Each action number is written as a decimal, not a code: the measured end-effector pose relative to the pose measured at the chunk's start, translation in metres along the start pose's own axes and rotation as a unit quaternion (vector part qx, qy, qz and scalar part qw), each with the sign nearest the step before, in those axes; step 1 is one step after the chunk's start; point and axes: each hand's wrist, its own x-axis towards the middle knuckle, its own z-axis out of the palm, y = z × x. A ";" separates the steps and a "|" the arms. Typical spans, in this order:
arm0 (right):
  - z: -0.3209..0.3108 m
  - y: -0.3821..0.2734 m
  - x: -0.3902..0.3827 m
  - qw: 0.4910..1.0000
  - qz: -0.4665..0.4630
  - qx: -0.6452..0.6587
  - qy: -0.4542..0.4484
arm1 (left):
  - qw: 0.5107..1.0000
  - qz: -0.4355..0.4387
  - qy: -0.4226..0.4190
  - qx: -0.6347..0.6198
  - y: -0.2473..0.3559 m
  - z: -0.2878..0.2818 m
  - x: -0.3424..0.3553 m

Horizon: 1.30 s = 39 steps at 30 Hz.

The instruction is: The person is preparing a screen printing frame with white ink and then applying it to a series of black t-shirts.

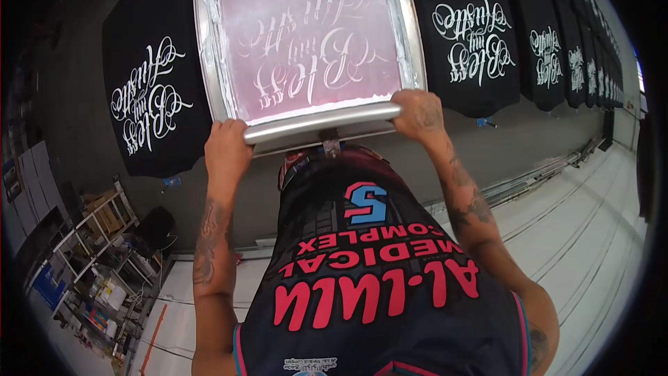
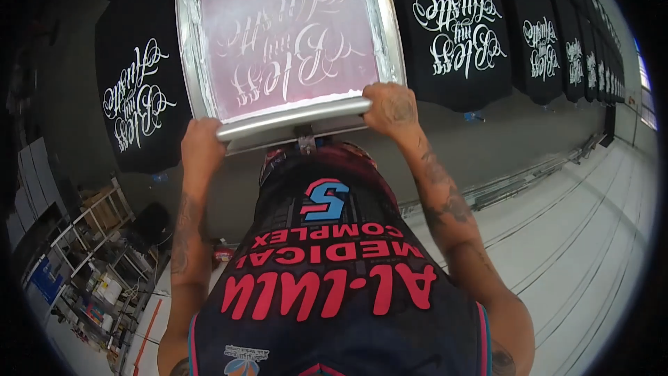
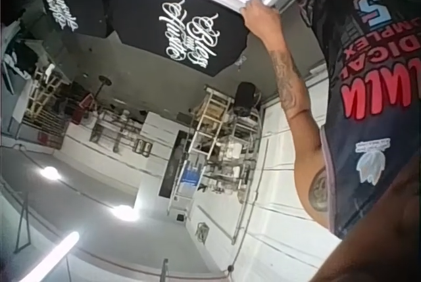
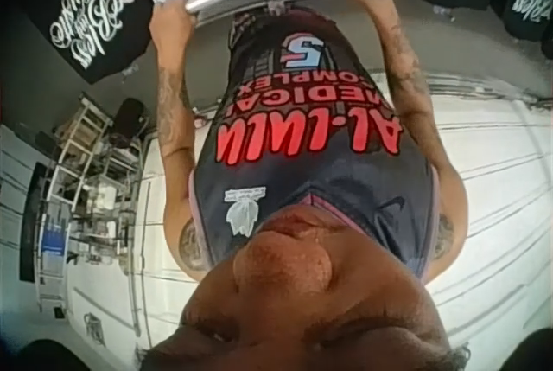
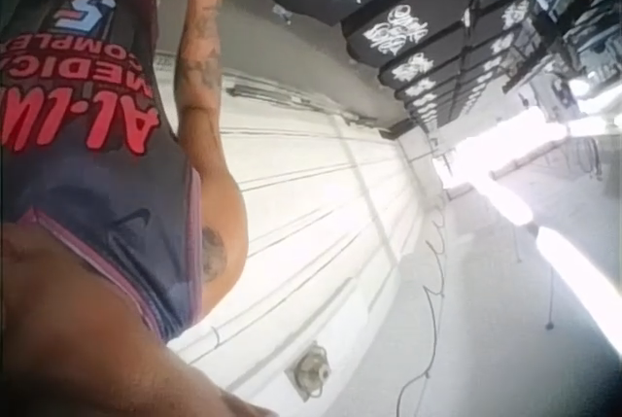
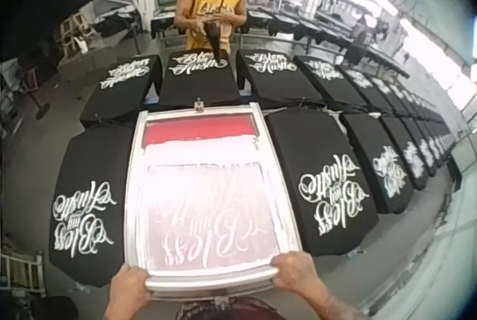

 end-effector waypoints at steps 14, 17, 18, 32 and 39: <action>0.002 0.066 0.262 0.990 -0.033 -0.122 0.060 | 0.987 0.077 0.111 0.083 -0.090 -0.003 0.273; -0.029 0.062 0.327 0.988 -0.025 -0.153 0.017 | 0.990 0.062 0.018 0.126 -0.086 -0.040 0.335; -0.034 0.062 0.328 0.988 -0.025 -0.150 -0.012 | 0.990 0.063 -0.005 0.124 -0.082 -0.047 0.332; -0.018 -0.004 0.021 0.998 -0.003 -0.046 -0.048 | 0.999 0.016 -0.048 0.001 -0.006 -0.003 0.014; -0.001 -0.009 -0.011 0.989 -0.088 -0.025 0.118 | 0.999 -0.029 0.013 -0.004 0.013 0.010 -0.020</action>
